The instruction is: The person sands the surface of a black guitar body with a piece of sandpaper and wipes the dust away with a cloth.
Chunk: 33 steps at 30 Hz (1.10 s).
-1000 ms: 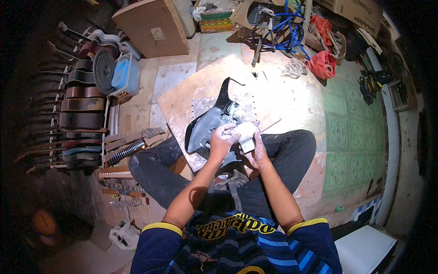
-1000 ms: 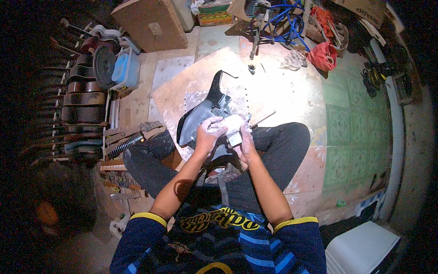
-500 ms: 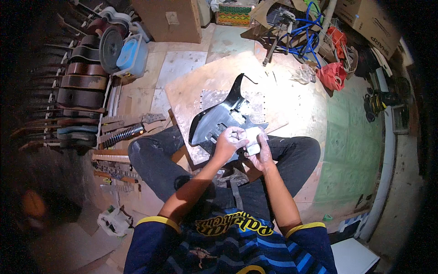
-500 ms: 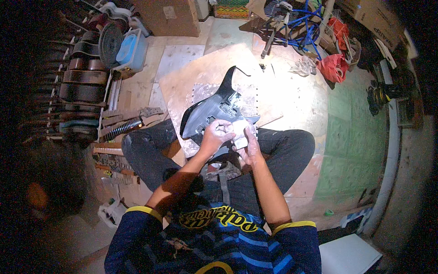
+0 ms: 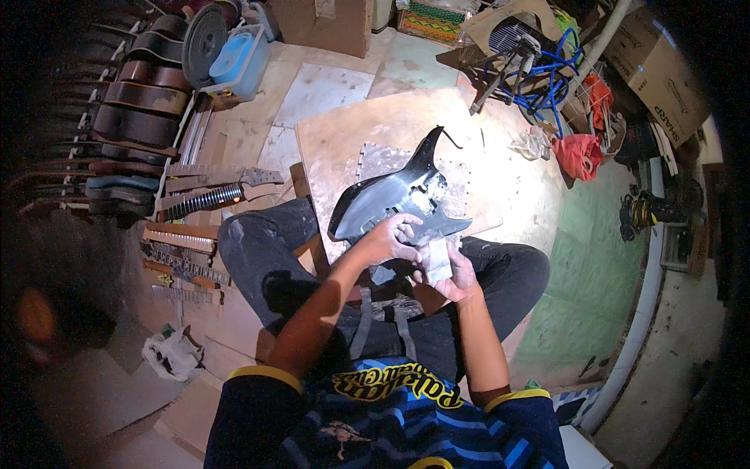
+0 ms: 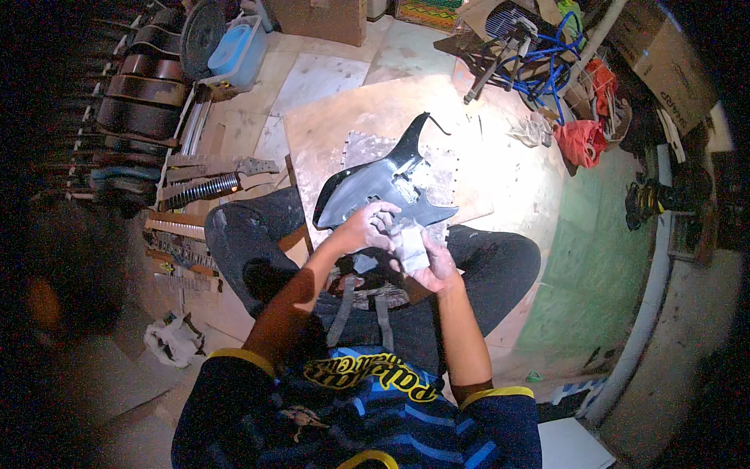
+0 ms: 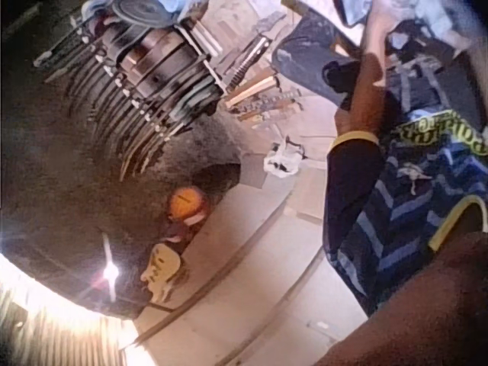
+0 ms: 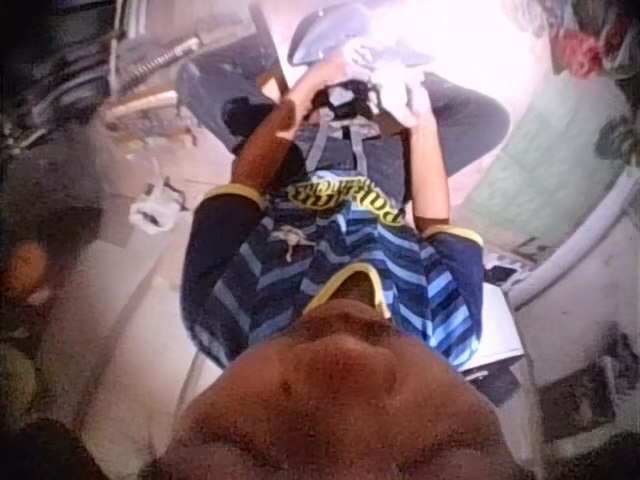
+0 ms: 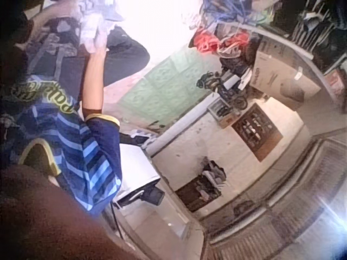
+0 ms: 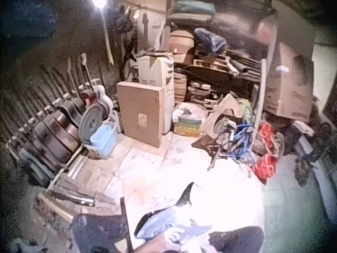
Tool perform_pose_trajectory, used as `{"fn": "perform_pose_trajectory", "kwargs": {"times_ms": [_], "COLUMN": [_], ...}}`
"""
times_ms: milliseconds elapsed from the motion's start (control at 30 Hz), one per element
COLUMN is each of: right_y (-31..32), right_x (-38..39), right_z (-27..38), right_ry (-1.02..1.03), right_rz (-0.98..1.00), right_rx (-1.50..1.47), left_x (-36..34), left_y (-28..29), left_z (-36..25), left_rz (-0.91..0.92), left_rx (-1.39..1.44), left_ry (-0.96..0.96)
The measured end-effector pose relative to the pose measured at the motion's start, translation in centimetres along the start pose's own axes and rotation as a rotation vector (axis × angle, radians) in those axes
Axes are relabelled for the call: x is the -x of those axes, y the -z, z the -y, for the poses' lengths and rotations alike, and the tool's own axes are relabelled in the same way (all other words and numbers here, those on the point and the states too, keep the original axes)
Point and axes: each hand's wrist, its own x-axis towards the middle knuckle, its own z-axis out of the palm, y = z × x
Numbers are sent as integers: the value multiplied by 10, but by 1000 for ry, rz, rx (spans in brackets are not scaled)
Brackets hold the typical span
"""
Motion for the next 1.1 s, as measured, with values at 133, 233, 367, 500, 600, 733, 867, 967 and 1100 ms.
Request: {"fn": "perform_pose_trajectory", "kwargs": {"times_ms": [133,233,367,500,600,733,867,967,1100], "right_y": [-8,-22,-16,-26,-20,-27,-24,-18,-13], "right_x": [-4,-11,-59,-109,-135,-155,-135,-155,-157], "right_z": [5,9,2,-4,10,14,-30,22,-5], "right_ry": [-68,-7,402,742,790,857,691,703,709], "right_rz": [162,19,-377,-526,-609,-724,-395,-518,-722], "right_rx": [167,406,1207,1748,2028,2142,2284,2279,2292], "left_x": [-1,-4,-14,-26,-28,-30,-35,-36,-40], "left_y": [25,51,76,87,70,56,54,52,52], "left_z": [-9,-26,-22,10,12,29,38,39,42], "left_rz": [104,50,-674,-707,-748,-807,-851,-888,-871], "left_rx": [-293,-479,-1215,-906,-920,-926,-942,-974,-994], "left_ry": [20,36,65,137,118,145,148,131,154]}}
